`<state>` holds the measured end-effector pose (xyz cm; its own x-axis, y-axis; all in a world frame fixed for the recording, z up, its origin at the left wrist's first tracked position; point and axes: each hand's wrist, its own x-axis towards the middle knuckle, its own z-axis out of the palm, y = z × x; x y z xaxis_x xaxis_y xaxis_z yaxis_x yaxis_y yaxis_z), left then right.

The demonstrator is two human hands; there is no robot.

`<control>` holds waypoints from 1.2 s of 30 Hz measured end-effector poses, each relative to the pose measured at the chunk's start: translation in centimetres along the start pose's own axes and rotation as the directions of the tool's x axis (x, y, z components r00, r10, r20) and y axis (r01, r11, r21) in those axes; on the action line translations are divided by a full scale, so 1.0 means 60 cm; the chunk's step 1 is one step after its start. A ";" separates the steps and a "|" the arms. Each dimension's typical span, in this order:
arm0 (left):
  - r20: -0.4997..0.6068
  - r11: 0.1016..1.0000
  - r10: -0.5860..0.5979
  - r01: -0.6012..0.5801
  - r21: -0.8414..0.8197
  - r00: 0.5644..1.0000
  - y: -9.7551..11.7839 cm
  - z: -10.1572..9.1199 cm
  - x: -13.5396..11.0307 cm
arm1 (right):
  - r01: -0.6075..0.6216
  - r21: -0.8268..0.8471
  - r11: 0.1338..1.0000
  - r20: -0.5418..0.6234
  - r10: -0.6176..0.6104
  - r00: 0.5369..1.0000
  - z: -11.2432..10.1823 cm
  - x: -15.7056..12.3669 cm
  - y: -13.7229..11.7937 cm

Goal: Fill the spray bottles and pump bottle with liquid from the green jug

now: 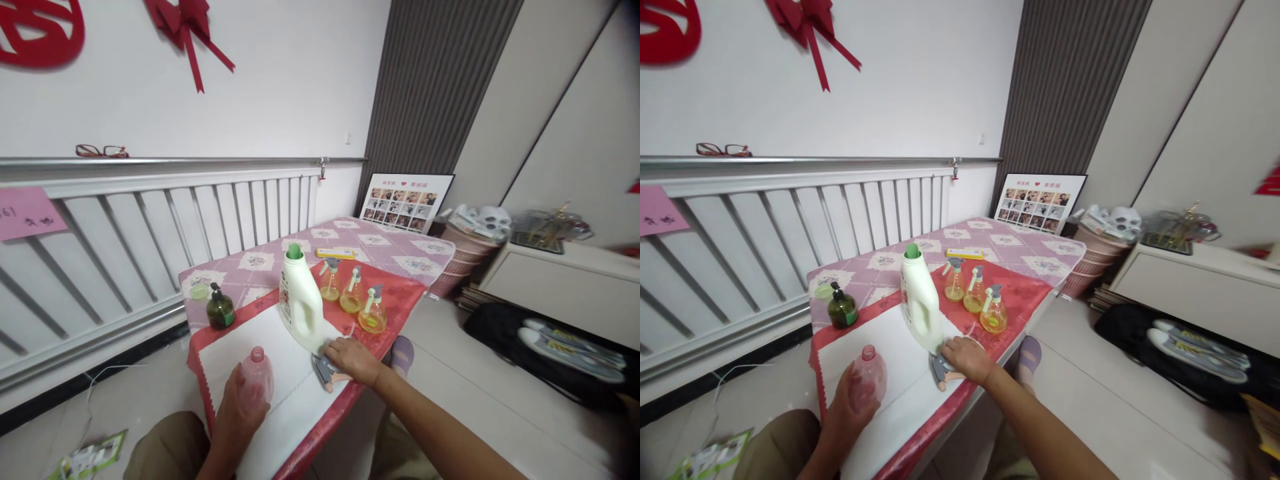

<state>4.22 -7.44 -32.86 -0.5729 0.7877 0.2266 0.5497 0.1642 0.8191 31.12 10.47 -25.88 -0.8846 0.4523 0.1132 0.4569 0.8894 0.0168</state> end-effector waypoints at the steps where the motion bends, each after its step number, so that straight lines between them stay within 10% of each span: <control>1: -0.002 1.000 0.001 -0.001 0.002 1.000 0.001 0.000 -0.001 | -0.002 0.007 1.000 0.002 0.002 1.000 0.001 0.001 0.002; 13: 0.076 0.999 -0.015 0.018 -0.034 0.997 0.008 -0.010 0.006 | -0.142 0.300 0.943 -0.166 0.198 0.966 -0.010 -0.012 0.010; 19: 0.006 0.997 -0.019 0.019 -0.077 1.000 -0.004 0.004 0.004 | -0.276 0.578 0.768 -0.361 0.545 0.757 -0.039 0.025 0.003; 28: -0.015 0.973 -0.078 0.073 -0.219 0.997 -0.006 0.002 0.008 | -0.218 0.860 0.461 -0.293 0.797 0.529 -0.049 0.140 -0.043; 36: 0.069 0.969 -0.059 0.074 -0.237 0.996 0.007 -0.012 0.011 | -0.295 0.849 0.438 -0.252 0.827 0.502 -0.072 0.183 -0.046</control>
<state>3.64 -7.29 -31.96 -0.5609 0.8158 0.1409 0.3458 0.0763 0.9352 20.57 12.70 -20.37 -0.0428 0.9461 0.3211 0.3816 0.3125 -0.8699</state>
